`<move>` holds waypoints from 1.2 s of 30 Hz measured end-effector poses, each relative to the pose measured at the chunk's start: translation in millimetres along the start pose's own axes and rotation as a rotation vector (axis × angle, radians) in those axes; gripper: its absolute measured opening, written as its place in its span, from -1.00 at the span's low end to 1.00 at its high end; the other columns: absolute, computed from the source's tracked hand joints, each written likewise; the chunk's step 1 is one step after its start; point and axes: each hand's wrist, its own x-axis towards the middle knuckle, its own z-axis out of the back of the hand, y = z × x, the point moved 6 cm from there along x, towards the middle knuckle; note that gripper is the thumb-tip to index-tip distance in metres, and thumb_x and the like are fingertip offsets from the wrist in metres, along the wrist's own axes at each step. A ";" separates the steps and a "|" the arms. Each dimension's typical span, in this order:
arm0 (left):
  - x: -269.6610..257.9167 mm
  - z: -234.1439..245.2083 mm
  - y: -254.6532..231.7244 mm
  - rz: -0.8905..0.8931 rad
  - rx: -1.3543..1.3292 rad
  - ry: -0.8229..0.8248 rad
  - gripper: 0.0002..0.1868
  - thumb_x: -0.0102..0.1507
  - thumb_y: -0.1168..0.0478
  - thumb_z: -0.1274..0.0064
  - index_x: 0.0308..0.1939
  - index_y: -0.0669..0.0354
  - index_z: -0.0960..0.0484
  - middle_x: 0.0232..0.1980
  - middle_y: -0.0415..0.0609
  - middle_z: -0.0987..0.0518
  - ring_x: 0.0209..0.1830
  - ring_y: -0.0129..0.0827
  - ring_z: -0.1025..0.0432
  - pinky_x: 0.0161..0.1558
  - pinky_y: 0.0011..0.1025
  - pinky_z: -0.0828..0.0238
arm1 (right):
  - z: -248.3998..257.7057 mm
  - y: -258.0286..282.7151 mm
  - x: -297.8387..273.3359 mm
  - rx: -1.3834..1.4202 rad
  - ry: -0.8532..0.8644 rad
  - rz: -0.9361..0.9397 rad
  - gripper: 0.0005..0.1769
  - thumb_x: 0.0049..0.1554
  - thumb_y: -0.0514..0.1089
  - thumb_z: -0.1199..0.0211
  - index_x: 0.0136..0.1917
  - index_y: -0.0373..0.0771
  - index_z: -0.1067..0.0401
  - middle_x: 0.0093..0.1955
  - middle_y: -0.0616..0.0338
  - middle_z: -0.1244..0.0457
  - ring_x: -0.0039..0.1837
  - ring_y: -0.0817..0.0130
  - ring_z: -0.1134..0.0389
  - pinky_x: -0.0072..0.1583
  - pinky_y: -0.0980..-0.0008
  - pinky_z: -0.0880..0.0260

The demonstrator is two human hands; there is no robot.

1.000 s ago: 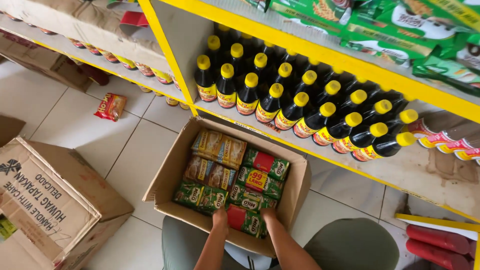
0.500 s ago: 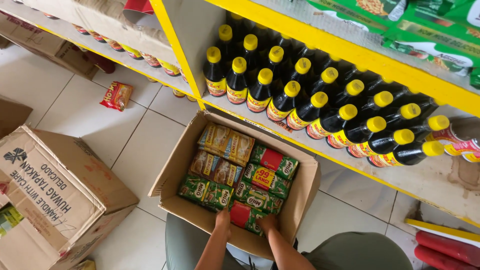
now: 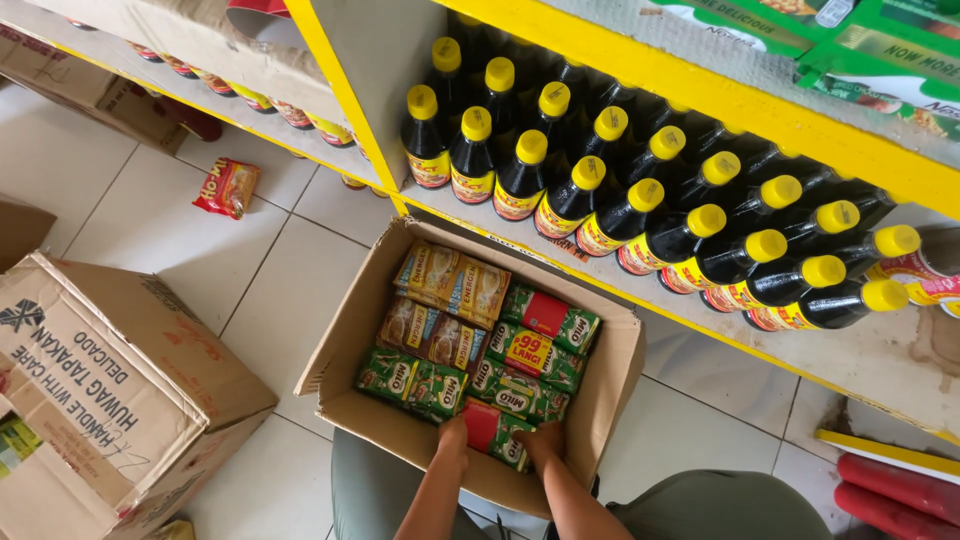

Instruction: The person sits on the floor and takes packets of Milo and Energen from a cardboard box, placing them onto yellow store shelves. They arrange the items in neat rows alongside other products like soy sauce bottles.

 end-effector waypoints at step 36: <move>-254.8 -21.9 -65.1 -0.307 -0.421 0.869 -0.68 0.33 0.32 0.02 0.17 0.24 -0.53 -0.01 0.07 -0.67 -0.06 -0.21 -0.57 0.01 -0.21 -0.55 | 174.6 190.4 -314.7 -0.342 -0.059 1.415 -0.39 -0.13 -0.05 -0.53 0.18 -0.15 -0.44 0.22 0.07 -0.29 0.28 0.05 -0.28 0.27 0.03 -0.24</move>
